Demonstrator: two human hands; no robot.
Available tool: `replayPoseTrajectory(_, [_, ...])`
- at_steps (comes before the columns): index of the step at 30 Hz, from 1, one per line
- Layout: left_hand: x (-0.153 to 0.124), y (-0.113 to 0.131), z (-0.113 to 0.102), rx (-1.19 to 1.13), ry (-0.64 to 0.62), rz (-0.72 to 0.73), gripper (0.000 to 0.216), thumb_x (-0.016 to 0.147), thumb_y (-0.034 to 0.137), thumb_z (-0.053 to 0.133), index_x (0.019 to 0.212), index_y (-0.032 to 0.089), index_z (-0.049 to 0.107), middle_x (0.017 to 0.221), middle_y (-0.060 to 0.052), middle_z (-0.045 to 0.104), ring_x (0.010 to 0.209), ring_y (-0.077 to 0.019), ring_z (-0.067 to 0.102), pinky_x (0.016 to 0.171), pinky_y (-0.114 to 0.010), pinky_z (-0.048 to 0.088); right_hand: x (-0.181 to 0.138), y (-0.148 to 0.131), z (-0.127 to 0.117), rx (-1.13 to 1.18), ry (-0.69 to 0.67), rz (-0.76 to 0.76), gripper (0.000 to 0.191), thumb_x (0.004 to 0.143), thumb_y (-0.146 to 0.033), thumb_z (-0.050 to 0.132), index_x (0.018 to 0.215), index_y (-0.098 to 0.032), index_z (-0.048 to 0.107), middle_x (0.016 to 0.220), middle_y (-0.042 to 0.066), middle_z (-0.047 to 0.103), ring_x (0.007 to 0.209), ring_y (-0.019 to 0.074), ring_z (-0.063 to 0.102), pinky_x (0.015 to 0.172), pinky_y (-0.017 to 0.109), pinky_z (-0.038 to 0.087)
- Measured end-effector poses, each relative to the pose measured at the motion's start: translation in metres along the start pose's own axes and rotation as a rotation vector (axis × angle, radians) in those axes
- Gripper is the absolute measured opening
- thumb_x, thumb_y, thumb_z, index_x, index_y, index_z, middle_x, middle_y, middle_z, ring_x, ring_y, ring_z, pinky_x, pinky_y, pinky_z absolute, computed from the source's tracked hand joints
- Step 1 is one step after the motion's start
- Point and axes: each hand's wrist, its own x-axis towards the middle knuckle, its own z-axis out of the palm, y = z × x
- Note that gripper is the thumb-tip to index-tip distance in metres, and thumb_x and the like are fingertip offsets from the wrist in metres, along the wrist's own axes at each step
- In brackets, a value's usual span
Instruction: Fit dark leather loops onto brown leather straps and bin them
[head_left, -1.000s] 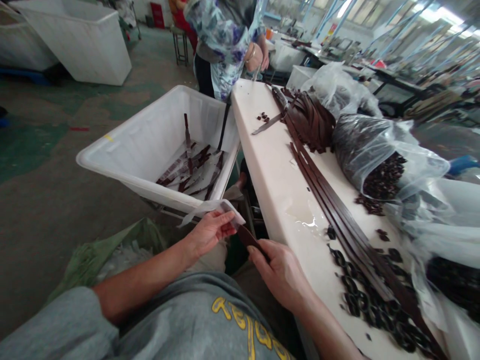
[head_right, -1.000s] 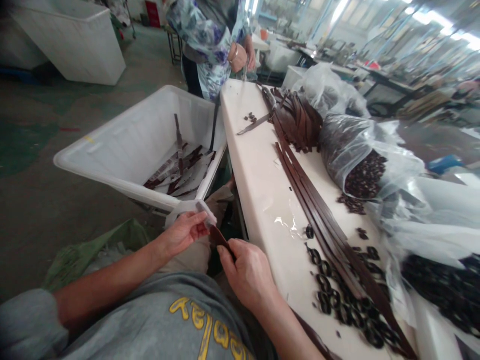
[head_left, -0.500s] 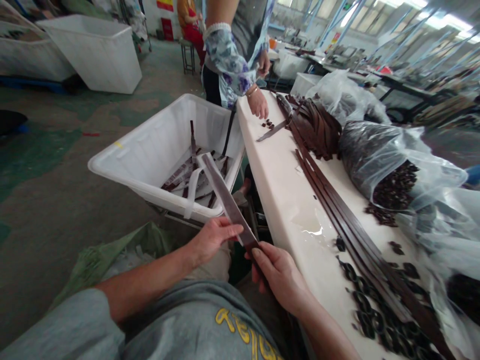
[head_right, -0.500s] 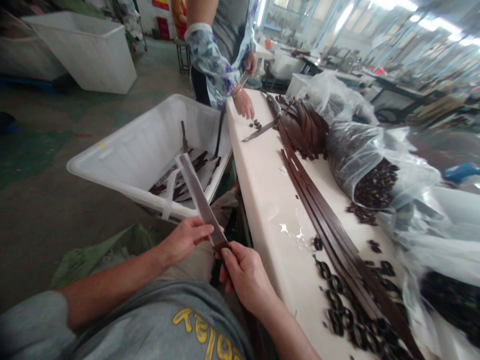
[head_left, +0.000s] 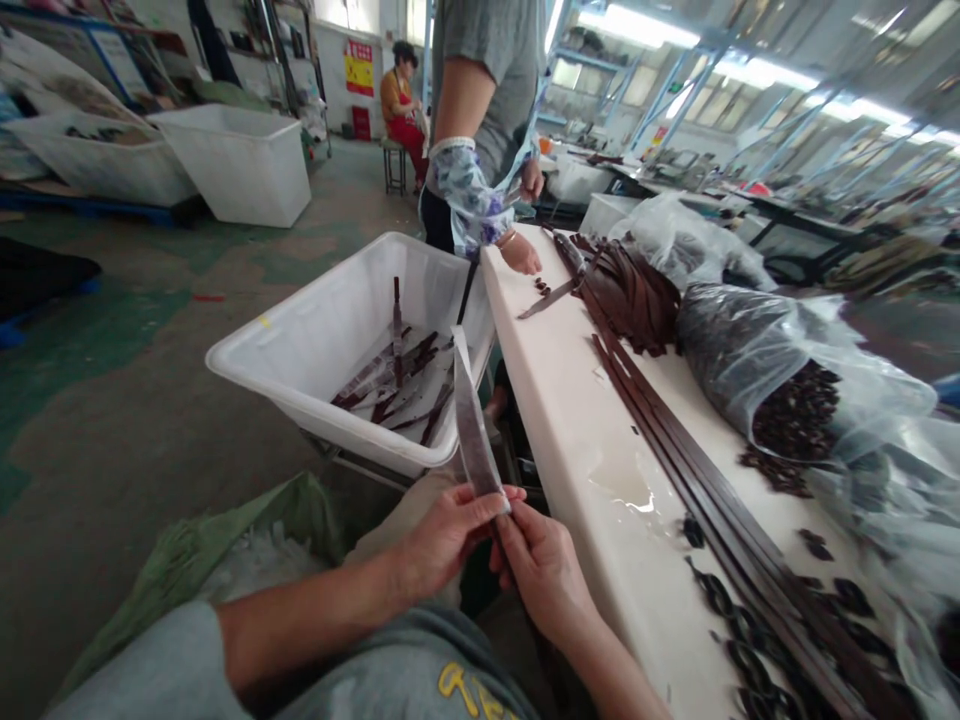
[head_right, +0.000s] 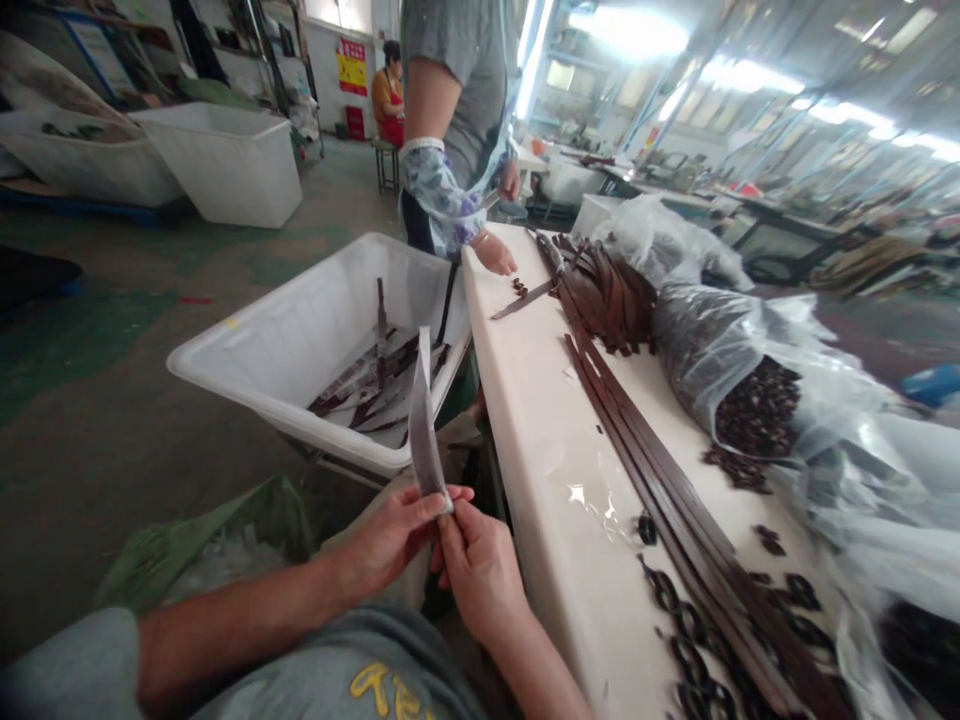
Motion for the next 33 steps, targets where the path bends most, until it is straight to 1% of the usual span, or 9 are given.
replayPoseTrajectory(4, [0.016, 0.028, -0.003, -0.108, 0.085, 0.165, 0.038, 0.072, 0.04, 0.081, 0.101, 0.016, 0.073, 0.104, -0.009, 0.074, 0.094, -0.0199, 0.068, 0.084, -0.03, 0.053, -0.007, 0.005, -0.004, -0.029, -0.071, 0.03, 0.041, 0.095, -0.052, 0.038, 0.071, -0.021, 0.048, 0.055, -0.002, 0.059, 0.043, 0.0105, 0.054, 0.043, 0.019, 0.037])
replayPoseTrajectory(7, [0.018, 0.024, -0.002, -0.039, 0.098, 0.134, 0.028, 0.072, 0.033, 0.082, 0.092, 0.015, 0.075, 0.093, -0.008, 0.075, 0.086, -0.018, 0.069, 0.08, -0.028, 0.053, -0.01, 0.01, -0.005, -0.026, -0.032, 0.053, 0.04, 0.096, -0.051, 0.038, 0.072, -0.021, 0.048, 0.055, -0.001, 0.06, 0.043, 0.011, 0.054, 0.042, 0.02, 0.037])
replayPoseTrajectory(11, [0.001, -0.002, 0.004, 0.08, 0.002, 0.045, 0.033, 0.071, 0.034, 0.083, 0.096, 0.015, 0.076, 0.1, -0.011, 0.075, 0.086, -0.021, 0.069, 0.074, -0.028, 0.052, -0.011, 0.009, -0.008, -0.022, 0.017, 0.012, 0.038, 0.096, -0.05, 0.04, 0.079, -0.019, 0.054, 0.057, -0.001, 0.061, 0.044, 0.0118, 0.055, 0.044, 0.021, 0.04])
replayPoseTrajectory(15, [0.013, 0.025, 0.004, -0.044, 0.056, 0.151, 0.043, 0.071, 0.043, 0.082, 0.106, 0.019, 0.073, 0.115, -0.009, 0.071, 0.096, -0.0218, 0.068, 0.078, -0.029, 0.054, -0.02, 0.014, -0.013, -0.067, -0.049, -0.001, 0.039, 0.098, -0.047, 0.038, 0.076, -0.019, 0.054, 0.058, -0.001, 0.061, 0.046, 0.0118, 0.057, 0.045, 0.021, 0.04])
replayPoseTrajectory(18, [0.025, 0.041, 0.005, -0.049, 0.133, 0.195, 0.032, 0.072, 0.039, 0.081, 0.094, 0.017, 0.075, 0.103, -0.008, 0.075, 0.091, -0.0197, 0.069, 0.079, -0.028, 0.053, -0.026, 0.02, -0.014, -0.067, -0.049, 0.038, 0.038, 0.098, -0.047, 0.038, 0.075, -0.02, 0.053, 0.058, -0.001, 0.061, 0.046, 0.0121, 0.057, 0.045, 0.021, 0.039])
replayPoseTrajectory(25, [-0.011, -0.006, 0.015, 0.167, -0.028, 0.048, 0.038, 0.069, 0.034, 0.084, 0.102, 0.018, 0.075, 0.113, -0.01, 0.072, 0.093, -0.0218, 0.069, 0.081, -0.03, 0.052, -0.034, 0.02, -0.023, -0.079, -0.026, -0.011, 0.038, 0.099, -0.045, 0.038, 0.075, -0.02, 0.053, 0.059, -0.002, 0.061, 0.047, 0.0115, 0.056, 0.047, 0.021, 0.04])
replayPoseTrajectory(28, [-0.003, 0.022, 0.01, 0.057, 0.003, 0.149, 0.051, 0.068, 0.036, 0.085, 0.115, 0.025, 0.069, 0.127, -0.006, 0.067, 0.104, -0.0231, 0.067, 0.082, -0.031, 0.054, -0.044, 0.019, -0.031, -0.107, -0.103, -0.023, 0.037, 0.1, -0.042, 0.037, 0.074, -0.02, 0.053, 0.06, -0.002, 0.061, 0.049, 0.0113, 0.057, 0.048, 0.021, 0.04])
replayPoseTrajectory(31, [0.015, 0.057, 0.004, -0.047, 0.135, 0.21, 0.034, 0.074, 0.041, 0.08, 0.101, 0.022, 0.072, 0.104, -0.002, 0.075, 0.094, -0.0165, 0.069, 0.08, -0.026, 0.055, -0.051, 0.019, -0.038, -0.129, -0.139, -0.02, 0.039, 0.1, -0.04, 0.037, 0.071, -0.02, 0.053, 0.059, -0.002, 0.061, 0.05, 0.0112, 0.057, 0.05, 0.021, 0.04])
replayPoseTrajectory(33, [0.02, 0.062, 0.005, 0.006, 0.184, 0.22, 0.024, 0.073, 0.035, 0.081, 0.09, 0.02, 0.073, 0.088, 0.0, 0.076, 0.08, -0.0123, 0.069, 0.073, -0.021, 0.055, -0.052, 0.02, -0.038, -0.128, -0.125, -0.007, 0.039, 0.1, -0.04, 0.037, 0.07, -0.02, 0.053, 0.058, -0.002, 0.061, 0.05, 0.0109, 0.057, 0.05, 0.02, 0.04])
